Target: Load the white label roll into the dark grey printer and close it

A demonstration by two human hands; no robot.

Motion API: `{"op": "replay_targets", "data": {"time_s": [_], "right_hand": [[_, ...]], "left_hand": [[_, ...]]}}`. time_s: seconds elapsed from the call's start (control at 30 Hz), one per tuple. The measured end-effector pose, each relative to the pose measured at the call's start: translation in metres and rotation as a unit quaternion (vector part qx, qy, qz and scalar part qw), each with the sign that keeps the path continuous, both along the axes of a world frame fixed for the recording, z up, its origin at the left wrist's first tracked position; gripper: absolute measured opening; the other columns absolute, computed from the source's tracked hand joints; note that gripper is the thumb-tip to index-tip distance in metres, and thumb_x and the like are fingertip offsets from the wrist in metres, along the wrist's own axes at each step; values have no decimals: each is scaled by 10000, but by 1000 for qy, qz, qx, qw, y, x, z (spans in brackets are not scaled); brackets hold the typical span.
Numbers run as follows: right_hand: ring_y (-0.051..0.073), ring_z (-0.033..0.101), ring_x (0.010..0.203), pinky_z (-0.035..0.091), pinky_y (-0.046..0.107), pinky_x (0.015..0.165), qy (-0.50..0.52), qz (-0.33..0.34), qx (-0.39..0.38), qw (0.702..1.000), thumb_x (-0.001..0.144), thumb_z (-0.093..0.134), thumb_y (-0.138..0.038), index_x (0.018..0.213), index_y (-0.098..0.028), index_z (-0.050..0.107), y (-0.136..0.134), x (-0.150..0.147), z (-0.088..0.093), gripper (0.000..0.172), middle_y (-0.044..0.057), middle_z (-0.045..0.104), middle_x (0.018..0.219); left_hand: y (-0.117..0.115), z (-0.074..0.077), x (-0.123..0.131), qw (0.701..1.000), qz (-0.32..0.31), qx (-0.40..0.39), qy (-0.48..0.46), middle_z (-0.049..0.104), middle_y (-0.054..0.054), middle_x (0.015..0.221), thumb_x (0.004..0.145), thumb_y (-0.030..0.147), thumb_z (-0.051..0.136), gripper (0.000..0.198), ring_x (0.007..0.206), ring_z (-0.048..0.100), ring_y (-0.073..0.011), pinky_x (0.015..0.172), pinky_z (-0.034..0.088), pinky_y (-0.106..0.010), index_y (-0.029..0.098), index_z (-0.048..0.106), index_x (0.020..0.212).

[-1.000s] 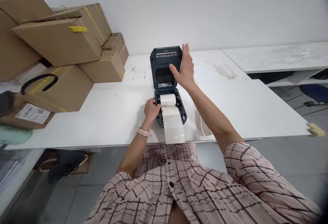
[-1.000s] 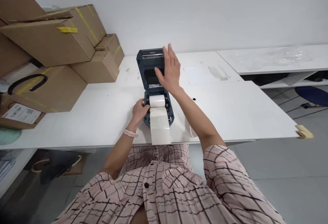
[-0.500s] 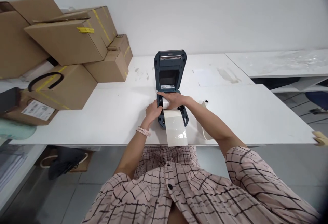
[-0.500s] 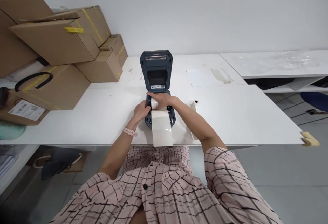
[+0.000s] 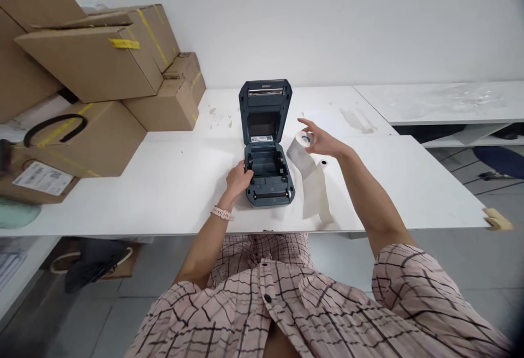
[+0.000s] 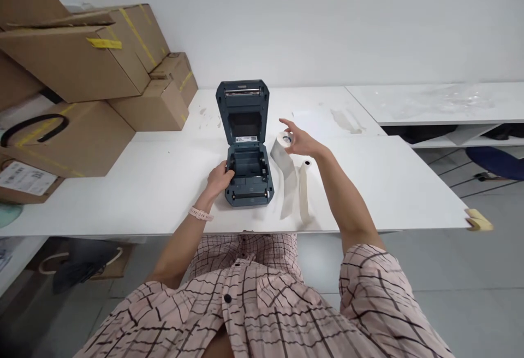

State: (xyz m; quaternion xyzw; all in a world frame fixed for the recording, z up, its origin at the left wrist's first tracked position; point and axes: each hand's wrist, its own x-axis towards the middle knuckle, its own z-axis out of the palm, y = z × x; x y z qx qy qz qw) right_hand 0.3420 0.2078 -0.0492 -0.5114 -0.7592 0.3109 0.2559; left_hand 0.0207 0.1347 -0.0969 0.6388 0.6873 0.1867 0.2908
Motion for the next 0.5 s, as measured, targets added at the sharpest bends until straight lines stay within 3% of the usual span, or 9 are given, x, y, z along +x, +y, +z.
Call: {"op": "replay_targets", "data": {"time_s": [0.1, 0.23, 0.3, 0.37, 0.43, 0.5], "right_hand": [[398, 641, 1236, 597, 522, 978, -17, -41, -13, 999, 631, 767, -153, 1631, -160, 323, 16, -9, -29, 1094, 246, 507, 1526], [417, 472, 1477, 463, 569, 1179, 30, -34, -39, 998, 634, 790, -205, 1623, -202, 352, 17, -2, -43, 1081, 208, 443, 1627], [377, 432, 1526, 393, 570, 1240, 102, -15, -64, 993, 675, 810, -274, 1627, -276, 351, 7, 22, -44, 1058, 156, 442, 1654], [346, 470, 1510, 377, 580, 1249, 180, -21, -73, 981, 745, 787, -343, 1593, -337, 412, -9, 52, -47, 928, 114, 505, 1625], [339, 500, 1488, 402, 594, 1223, 223, -61, -74, 970, 818, 737, -419, 1514, -357, 522, -29, 77, -57, 731, 95, 558, 1588], [344, 539, 1449, 464, 586, 1164, 216, -88, -88, 968, 824, 742, -487, 1435, -347, 604, -50, 87, -70, 642, 97, 596, 1555]], "left_hand": [[0, -2, -1, 1000, 2, 6, -3, 765, -138, 1166, 886, 261, 460, 437, 1091, 703, -365, 904, 530, -460, 215, 641, 1281], [0, -1, -1, 1000, 4, 4, 6, 768, -130, 1167, 881, 265, 466, 429, 1097, 702, -359, 904, 533, -451, 223, 644, 1269], [0, 0, -1, 1000, 1, 6, 6, 769, -125, 1161, 878, 258, 465, 424, 1094, 704, -350, 910, 534, -446, 221, 645, 1261], [-1, 1, -1, 1000, -2, 8, 2, 766, -125, 1168, 879, 253, 460, 426, 1093, 705, -344, 920, 535, -444, 214, 643, 1262], [-1, 1, -1, 1000, -2, 8, -3, 764, -128, 1175, 881, 252, 455, 429, 1091, 706, -344, 929, 535, -448, 207, 641, 1265], [0, 1, -1, 1000, 0, 6, -5, 762, -132, 1190, 880, 251, 458, 440, 1102, 704, -346, 937, 531, -450, 204, 638, 1278]]}}
